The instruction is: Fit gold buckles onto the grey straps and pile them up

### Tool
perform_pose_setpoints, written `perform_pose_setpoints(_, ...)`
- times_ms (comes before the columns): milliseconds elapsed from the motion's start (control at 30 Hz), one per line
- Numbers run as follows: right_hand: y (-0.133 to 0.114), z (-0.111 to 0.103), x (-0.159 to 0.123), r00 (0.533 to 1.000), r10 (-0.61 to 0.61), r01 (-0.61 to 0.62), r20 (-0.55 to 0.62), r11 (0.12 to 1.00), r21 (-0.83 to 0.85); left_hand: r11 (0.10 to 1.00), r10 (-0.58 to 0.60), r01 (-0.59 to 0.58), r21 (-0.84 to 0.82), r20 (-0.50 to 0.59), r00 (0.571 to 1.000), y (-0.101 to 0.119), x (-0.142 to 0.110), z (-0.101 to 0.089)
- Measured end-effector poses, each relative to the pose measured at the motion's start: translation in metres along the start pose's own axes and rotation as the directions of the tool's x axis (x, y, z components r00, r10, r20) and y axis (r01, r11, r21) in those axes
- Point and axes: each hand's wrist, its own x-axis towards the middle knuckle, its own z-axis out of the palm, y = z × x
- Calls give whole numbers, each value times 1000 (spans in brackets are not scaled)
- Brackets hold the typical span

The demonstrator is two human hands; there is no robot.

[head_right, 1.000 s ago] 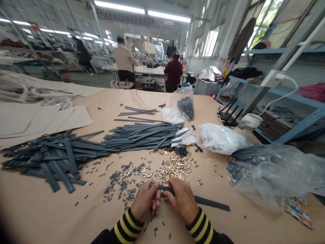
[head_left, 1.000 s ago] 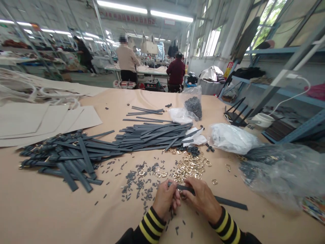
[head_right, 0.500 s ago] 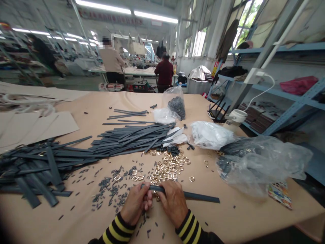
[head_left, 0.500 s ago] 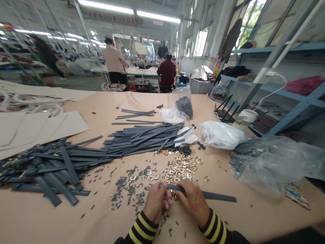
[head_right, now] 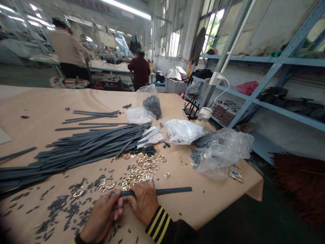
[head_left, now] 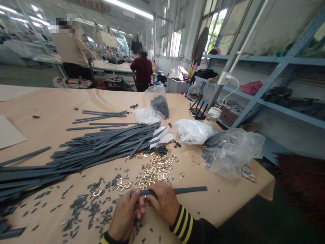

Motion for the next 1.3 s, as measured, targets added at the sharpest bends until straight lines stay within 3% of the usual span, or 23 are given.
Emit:
perform_pose_setpoints(300, -5, -10, 3, 999, 26, -26, 41, 1000, 16, 995, 62, -65, 76, 40, 997, -2, -2, 2)
perform_pose_setpoints(533, -1, -11, -5, 998, 5, -8, 63, 999, 45, 935, 225, -214, 283, -8, 974, -18, -2, 3)
perform_pose_setpoints(1100, -2, -11, 2, 997, 60, -67, 55, 989, 135, 941, 223, -215, 260, -1, 975, -12, -5, 4)
perform_pose_setpoints(1200, 0, -14, 6, 981, 103, -144, 165, 955, 259, 939, 238, -236, 252, 26, 971, -11, -4, 3)
perform_pose_setpoints(1300, 2, -18, 10, 930, -3, -235, 369, 765, 599, 975, 167, -176, 133, 80, 983, -10, -4, 2)
